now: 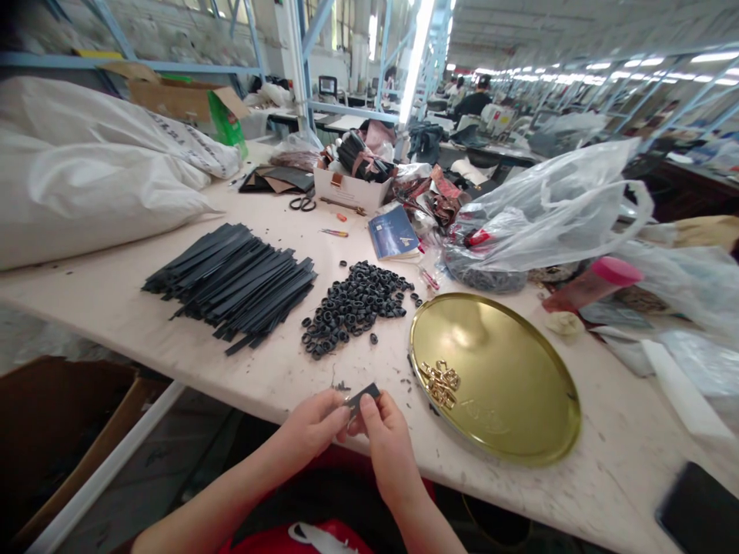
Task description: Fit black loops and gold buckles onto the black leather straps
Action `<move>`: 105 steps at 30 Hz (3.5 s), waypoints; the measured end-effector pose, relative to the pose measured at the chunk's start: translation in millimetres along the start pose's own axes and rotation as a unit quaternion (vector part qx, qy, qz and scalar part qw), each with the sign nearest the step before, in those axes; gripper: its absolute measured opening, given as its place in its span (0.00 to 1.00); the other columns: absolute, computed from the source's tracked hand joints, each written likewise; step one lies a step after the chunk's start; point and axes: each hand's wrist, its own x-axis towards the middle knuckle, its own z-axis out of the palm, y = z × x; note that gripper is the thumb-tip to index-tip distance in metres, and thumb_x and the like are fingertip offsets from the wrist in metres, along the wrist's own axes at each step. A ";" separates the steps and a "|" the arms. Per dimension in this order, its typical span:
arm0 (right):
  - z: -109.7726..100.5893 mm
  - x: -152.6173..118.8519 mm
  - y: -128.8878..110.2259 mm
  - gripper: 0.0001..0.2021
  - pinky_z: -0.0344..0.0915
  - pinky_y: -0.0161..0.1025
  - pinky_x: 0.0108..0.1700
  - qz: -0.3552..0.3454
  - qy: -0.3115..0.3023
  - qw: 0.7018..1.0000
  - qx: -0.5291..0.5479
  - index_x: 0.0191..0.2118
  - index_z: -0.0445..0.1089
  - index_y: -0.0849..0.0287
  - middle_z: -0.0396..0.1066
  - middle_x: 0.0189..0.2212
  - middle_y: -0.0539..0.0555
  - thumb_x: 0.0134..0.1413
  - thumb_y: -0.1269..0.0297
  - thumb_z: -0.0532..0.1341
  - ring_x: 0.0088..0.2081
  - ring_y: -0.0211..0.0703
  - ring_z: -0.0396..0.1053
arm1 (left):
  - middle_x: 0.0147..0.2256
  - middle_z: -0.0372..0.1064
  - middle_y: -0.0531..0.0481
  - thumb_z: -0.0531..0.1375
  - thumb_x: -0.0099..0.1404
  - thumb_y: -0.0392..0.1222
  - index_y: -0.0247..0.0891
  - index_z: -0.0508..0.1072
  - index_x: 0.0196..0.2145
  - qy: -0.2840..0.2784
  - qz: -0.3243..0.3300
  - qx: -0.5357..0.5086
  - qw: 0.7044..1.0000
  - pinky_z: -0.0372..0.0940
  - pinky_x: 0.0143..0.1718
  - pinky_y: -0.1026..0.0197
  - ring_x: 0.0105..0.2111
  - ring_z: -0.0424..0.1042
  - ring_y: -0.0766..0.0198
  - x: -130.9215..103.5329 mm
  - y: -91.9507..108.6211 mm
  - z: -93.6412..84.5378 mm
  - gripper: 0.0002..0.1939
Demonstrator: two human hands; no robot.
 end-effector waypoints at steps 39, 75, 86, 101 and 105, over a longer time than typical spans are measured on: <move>-10.7 95.6 -8.4 0.09 0.60 0.37 0.31 -0.031 -0.095 0.980 -0.170 0.25 0.62 0.59 0.63 0.21 0.48 0.48 0.58 0.57 0.26 0.38 0.62 | 0.19 0.62 0.56 0.47 0.62 0.46 0.38 0.65 0.26 0.145 0.008 0.138 0.980 0.52 0.25 0.65 0.22 0.63 0.66 36.9 -8.3 -17.9 0.13; 3.7 21.8 -1.1 0.14 0.55 0.30 0.25 0.170 -0.175 0.951 0.190 0.33 0.69 0.59 0.60 0.20 0.46 0.46 0.53 0.62 0.21 0.31 0.55 | 0.25 0.67 0.55 0.54 0.57 0.42 0.39 0.63 0.33 0.087 -0.008 0.157 0.984 0.56 0.29 0.65 0.27 0.66 0.65 3.6 -1.0 -22.1 0.07; -2.5 10.2 1.9 0.16 0.58 0.33 0.27 0.225 -0.243 0.914 0.236 0.31 0.69 0.59 0.62 0.22 0.48 0.39 0.53 0.66 0.23 0.34 0.58 | 0.30 0.71 0.51 0.56 0.55 0.44 0.39 0.69 0.33 0.090 -0.031 0.204 0.974 0.59 0.33 0.63 0.32 0.67 0.61 -6.5 1.0 -14.1 0.08; -2.0 5.3 5.9 0.09 0.57 0.33 0.26 -0.104 0.025 0.987 -0.119 0.36 0.62 0.57 0.60 0.21 0.45 0.51 0.58 0.56 0.23 0.36 0.59 | 0.20 0.67 0.56 0.59 0.52 0.41 0.33 0.68 0.31 -0.006 -0.086 -0.126 0.988 0.56 0.26 0.67 0.22 0.64 0.70 -15.1 4.7 -11.5 0.09; -0.9 2.1 13.9 0.08 0.58 0.34 0.27 -0.154 0.033 0.967 -0.198 0.31 0.62 0.58 0.62 0.21 0.47 0.54 0.59 0.52 0.24 0.38 0.60 | 0.19 0.68 0.55 0.59 0.50 0.39 0.33 0.67 0.30 -0.014 -0.143 -0.141 0.980 0.57 0.26 0.67 0.21 0.65 0.69 -11.6 -0.1 -4.6 0.09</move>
